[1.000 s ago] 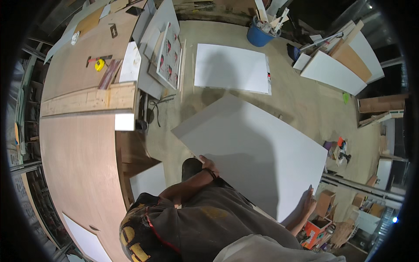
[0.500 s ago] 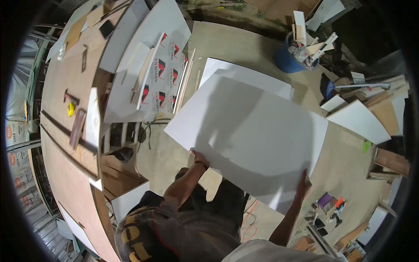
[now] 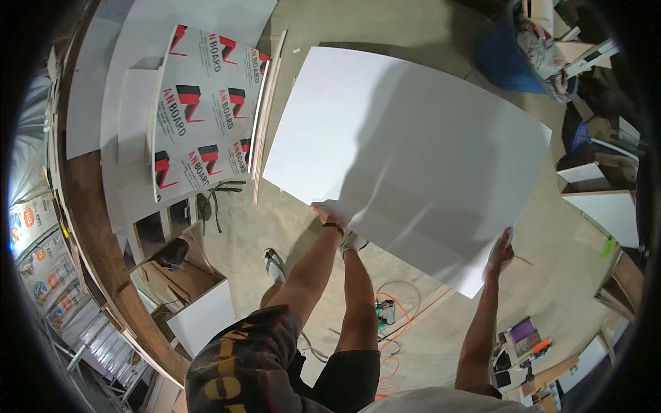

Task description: The person moves white boards on a workbench, uses a hammer to attach a wooden component to a structure, and measures a large board using a tape measure.

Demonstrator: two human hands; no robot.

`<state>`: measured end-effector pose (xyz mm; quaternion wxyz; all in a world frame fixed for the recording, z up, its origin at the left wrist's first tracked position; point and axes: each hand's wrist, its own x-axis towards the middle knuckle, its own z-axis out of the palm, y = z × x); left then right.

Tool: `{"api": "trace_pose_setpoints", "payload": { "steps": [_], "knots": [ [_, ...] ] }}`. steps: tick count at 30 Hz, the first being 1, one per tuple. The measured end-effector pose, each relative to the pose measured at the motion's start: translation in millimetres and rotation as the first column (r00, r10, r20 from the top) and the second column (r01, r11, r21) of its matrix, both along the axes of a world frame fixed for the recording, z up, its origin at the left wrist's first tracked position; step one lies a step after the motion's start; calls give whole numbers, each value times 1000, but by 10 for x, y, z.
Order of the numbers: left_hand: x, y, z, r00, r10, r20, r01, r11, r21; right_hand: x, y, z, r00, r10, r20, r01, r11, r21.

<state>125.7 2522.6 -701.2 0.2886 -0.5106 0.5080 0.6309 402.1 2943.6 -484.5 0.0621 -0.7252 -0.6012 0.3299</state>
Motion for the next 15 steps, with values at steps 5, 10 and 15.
{"api": "trace_pose_setpoints", "payload": {
  "steps": [5, 10, 15],
  "knots": [
    [353, 174, -432, 980, -119, 160, 105, 990, 94, 338, 473, -1100, 974, 202, 100, -203, 979, -4],
    [542, 56, -349, 790, -493, 365, 524, 852, 17, 701, 1295, -2149, 972, 168, 163, -100, 927, -362],
    [688, -689, 304, 568, -738, 365, 793, 609, -3, 480, 1355, -2550, 982, -169, -81, 114, 881, -458]
  ]
}}
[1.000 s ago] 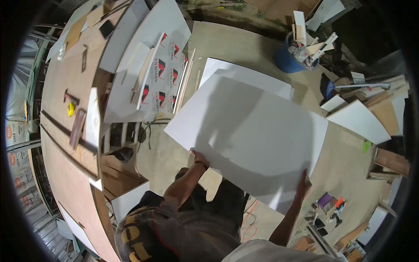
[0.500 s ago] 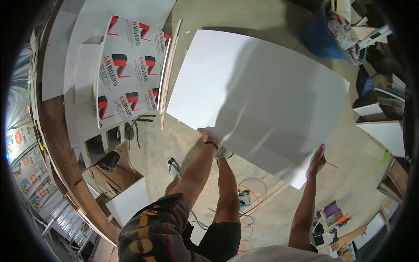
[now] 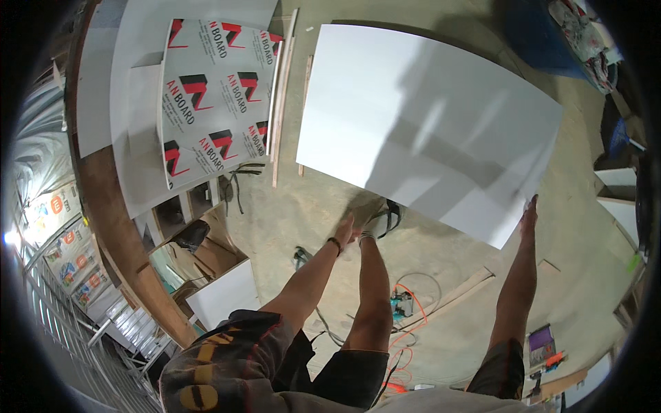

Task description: The person moves white boards on a workbench, uses a hammer to attach a wooden component to a structure, and measures a large board using a tape measure.

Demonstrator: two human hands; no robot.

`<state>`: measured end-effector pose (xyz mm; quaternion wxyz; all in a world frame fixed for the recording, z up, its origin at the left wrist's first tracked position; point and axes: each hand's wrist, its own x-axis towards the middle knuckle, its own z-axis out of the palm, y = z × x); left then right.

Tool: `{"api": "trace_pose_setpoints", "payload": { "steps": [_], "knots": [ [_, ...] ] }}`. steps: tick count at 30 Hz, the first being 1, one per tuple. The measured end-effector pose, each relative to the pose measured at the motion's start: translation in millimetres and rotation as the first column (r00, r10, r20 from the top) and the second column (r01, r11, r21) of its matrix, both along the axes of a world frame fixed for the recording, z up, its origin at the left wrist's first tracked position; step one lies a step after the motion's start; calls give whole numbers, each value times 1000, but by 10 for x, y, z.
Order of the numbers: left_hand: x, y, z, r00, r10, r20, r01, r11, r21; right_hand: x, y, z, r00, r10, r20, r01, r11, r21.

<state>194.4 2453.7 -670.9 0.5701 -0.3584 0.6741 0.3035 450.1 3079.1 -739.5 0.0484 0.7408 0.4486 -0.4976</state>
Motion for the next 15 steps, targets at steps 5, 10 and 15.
{"api": "trace_pose_setpoints", "payload": {
  "steps": [5, 10, 15],
  "knots": [
    [287, -680, 515, 960, -273, -68, 266, 959, -98, 924, 419, 136, 222, 775, 591, -961, 277, -3],
    [1022, -1461, 1491, 887, -450, -100, 435, 889, -146, 1069, -1412, 340, 70, 923, 378, -997, 71, 11],
    [1181, -1558, 2052, 821, -551, -150, 563, 825, 52, 28, -4084, 1854, 145, 974, -171, -981, 120, -151]
  ]
}}
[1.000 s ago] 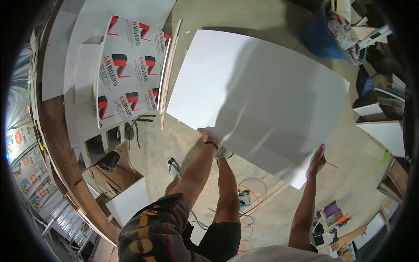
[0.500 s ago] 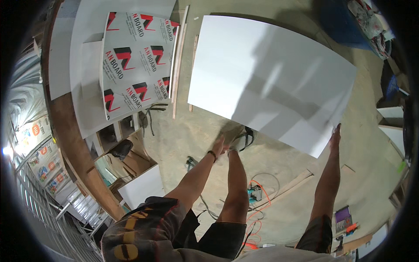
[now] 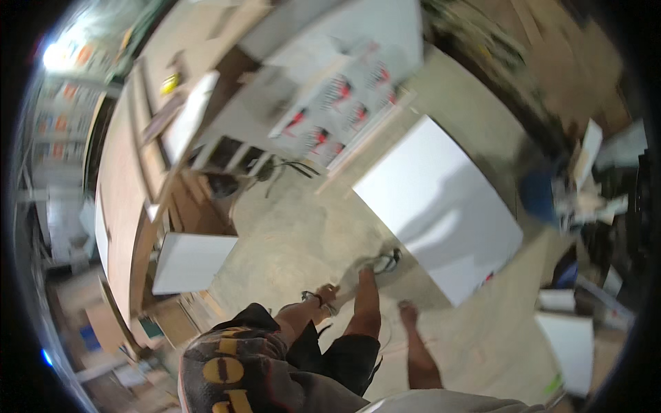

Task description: The person moves white boards on a workbench, uses a hammer to attach a wooden component to a structure, and measures a large board using a tape measure.

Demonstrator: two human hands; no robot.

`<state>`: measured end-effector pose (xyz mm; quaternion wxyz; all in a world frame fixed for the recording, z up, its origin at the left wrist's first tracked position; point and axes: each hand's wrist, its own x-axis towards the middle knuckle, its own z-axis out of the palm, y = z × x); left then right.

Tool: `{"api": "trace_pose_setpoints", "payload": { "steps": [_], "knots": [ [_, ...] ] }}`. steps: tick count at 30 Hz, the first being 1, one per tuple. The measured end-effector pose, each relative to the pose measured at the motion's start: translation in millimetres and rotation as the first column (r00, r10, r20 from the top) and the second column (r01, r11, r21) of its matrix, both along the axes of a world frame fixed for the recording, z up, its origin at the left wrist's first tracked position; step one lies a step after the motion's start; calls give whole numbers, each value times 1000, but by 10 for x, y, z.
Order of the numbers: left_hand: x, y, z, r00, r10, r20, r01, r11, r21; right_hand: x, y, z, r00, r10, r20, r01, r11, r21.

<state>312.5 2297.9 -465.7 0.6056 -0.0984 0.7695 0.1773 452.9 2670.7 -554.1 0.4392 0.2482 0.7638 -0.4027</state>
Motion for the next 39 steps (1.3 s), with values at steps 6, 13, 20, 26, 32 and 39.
{"api": "trace_pose_setpoints", "payload": {
  "steps": [6, 13, 20, 26, 32, 39],
  "knots": [
    [674, -219, 1121, 807, 589, -42, -578, 803, 147, -418, -1847, 2397, 518, 852, 78, -839, 487, 244],
    [2018, -2068, 2081, 252, 955, -158, -888, 293, 355, -441, -2704, 2936, 317, 945, -79, -864, 322, 386],
    [4553, -4604, 2398, -364, 790, -494, -915, -204, 349, -936, -4260, 3035, -140, 923, -358, -864, 63, 500],
    [5253, -5483, 2849, -927, 330, -181, -374, -761, 530, -960, -5258, 2848, 157, 948, -277, -875, 264, 405],
    [5479, -6121, 2879, -949, 316, -16, -288, -842, 455, -352, -7165, 3402, -70, 990, -122, -970, -39, 238],
    [5670, -7475, 2986, -716, 674, -183, -698, -676, 239, -401, -9733, 3175, -107, 960, -257, -948, -21, 316]
  ]
}}
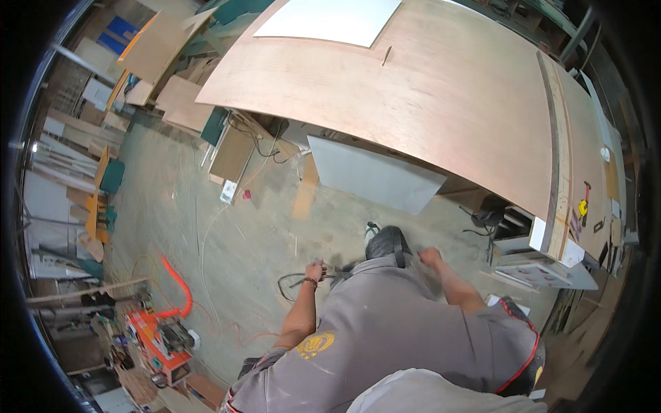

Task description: The person moves white boards on a workbench, uses a hammer to attach a wooden component to a structure, and measures a large board using a tape measure.

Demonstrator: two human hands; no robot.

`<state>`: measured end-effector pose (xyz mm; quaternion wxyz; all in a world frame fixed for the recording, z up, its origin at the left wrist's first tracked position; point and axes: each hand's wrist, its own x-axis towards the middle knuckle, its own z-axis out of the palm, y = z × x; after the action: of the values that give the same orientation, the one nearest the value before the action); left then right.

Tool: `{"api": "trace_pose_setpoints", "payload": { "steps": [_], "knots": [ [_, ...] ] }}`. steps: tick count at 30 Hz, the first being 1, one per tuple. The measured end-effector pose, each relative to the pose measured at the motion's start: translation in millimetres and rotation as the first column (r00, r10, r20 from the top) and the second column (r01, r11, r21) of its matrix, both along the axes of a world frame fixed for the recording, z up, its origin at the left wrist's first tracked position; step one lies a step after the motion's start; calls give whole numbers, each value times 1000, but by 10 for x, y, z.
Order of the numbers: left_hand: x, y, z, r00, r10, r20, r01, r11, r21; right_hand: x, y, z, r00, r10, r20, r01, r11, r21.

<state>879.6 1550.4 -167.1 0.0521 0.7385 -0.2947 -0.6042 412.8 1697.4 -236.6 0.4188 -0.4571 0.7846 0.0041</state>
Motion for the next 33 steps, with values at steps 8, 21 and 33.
{"api": "trace_pose_setpoints", "payload": {
  "steps": [8, 21, 33],
  "knots": [
    [998, -1882, -110, 859, 512, -13, -480, 795, -372, 1267, -3223, 1823, 924, -74, 374, 208, 921, -329],
    [599, -8602, 1534, 980, 101, 171, 161, 103, -982, 1907, -8131, 2518, 962, -275, 9, 143, 470, -871],
    [-968, -12672, 1509, 600, -297, 743, 799, 165, -579, 219, -10047, 2275, 398, -740, -542, 367, 670, -645]
  ]
}}
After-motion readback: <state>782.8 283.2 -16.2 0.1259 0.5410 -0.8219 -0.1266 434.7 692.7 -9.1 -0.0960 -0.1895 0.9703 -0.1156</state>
